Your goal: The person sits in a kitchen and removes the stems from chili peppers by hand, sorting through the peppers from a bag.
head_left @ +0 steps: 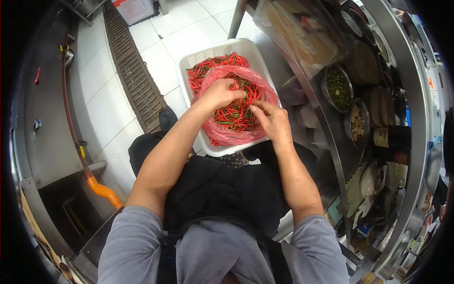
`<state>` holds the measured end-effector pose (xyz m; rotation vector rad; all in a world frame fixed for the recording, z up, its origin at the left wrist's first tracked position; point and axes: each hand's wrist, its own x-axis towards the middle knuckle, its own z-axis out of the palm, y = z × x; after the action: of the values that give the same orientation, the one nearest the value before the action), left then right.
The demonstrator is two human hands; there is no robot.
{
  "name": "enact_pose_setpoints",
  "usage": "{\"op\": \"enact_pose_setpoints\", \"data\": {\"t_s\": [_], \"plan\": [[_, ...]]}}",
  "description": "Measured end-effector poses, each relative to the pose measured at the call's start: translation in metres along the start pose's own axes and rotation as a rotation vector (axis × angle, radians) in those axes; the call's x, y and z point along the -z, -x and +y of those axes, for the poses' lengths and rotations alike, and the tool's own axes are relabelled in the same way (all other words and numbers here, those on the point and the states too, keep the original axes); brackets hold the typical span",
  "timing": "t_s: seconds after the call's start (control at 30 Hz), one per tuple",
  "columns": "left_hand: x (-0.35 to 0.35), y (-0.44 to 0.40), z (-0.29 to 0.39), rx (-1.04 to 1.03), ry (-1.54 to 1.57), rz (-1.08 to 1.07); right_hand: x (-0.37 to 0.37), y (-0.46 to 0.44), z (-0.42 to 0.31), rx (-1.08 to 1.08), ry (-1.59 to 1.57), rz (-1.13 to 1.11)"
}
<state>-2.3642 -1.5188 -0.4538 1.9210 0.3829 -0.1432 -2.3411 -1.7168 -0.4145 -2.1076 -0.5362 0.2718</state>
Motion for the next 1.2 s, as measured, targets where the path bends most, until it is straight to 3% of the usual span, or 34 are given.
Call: {"op": "enact_pose_setpoints", "data": {"t_s": [0.07, 0.17, 0.37, 0.67, 0.73, 0.77, 0.83, 0.9, 0.97, 1.0, 1.03, 1.07, 1.1, 1.2], "plan": [[0.001, 0.007, 0.013, 0.145, 0.458, -0.149, -0.008, -0.001, 0.005, 0.049, 0.068, -0.102], [-0.003, 0.011, 0.017, 0.153, 0.66, -0.271, -0.007, -0.004, 0.006, -0.097, -0.01, -0.193], [-0.007, 0.013, 0.026, 0.113, 0.729, -0.311, 0.002, -0.007, 0.016, -0.189, -0.3, -0.201], [-0.013, 0.02, 0.027, 0.163, 0.668, -0.234, -0.007, -0.007, 0.025, -0.202, -0.399, -0.146], [-0.015, 0.021, 0.028, 0.106, 0.728, -0.246, -0.008, -0.009, 0.037, -0.172, -0.365, -0.132], [-0.015, 0.021, 0.032, 0.206, 0.763, -0.212, -0.007, -0.009, 0.033, -0.203, -0.447, -0.103], [-0.019, 0.021, 0.034, 0.209, 0.947, -0.161, 0.001, -0.009, 0.021, -0.238, -0.458, -0.102], [-0.015, 0.012, 0.017, 0.192, 0.998, -0.293, 0.007, -0.006, 0.013, -0.2, -0.384, -0.137], [-0.012, 0.011, 0.012, 0.12, 1.07, -0.489, -0.001, -0.003, 0.025, 0.206, -0.17, -0.012], [-0.011, 0.01, 0.008, 0.104, 1.056, -0.529, 0.004, 0.001, 0.018, 0.254, -0.067, -0.034], [-0.012, 0.009, 0.004, 0.134, 1.064, -0.507, 0.003, 0.005, 0.016, 0.272, -0.052, -0.028], [-0.016, 0.008, 0.003, 0.164, 1.072, -0.484, -0.002, 0.006, 0.019, 0.481, -0.003, 0.044], [-0.022, 0.01, 0.004, 0.156, 1.057, -0.518, 0.001, 0.009, 0.013, 0.508, -0.003, -0.011], [-0.026, 0.019, 0.015, 0.215, 1.103, -0.18, -0.001, 0.013, 0.012, 0.553, -0.015, 0.022]]}}
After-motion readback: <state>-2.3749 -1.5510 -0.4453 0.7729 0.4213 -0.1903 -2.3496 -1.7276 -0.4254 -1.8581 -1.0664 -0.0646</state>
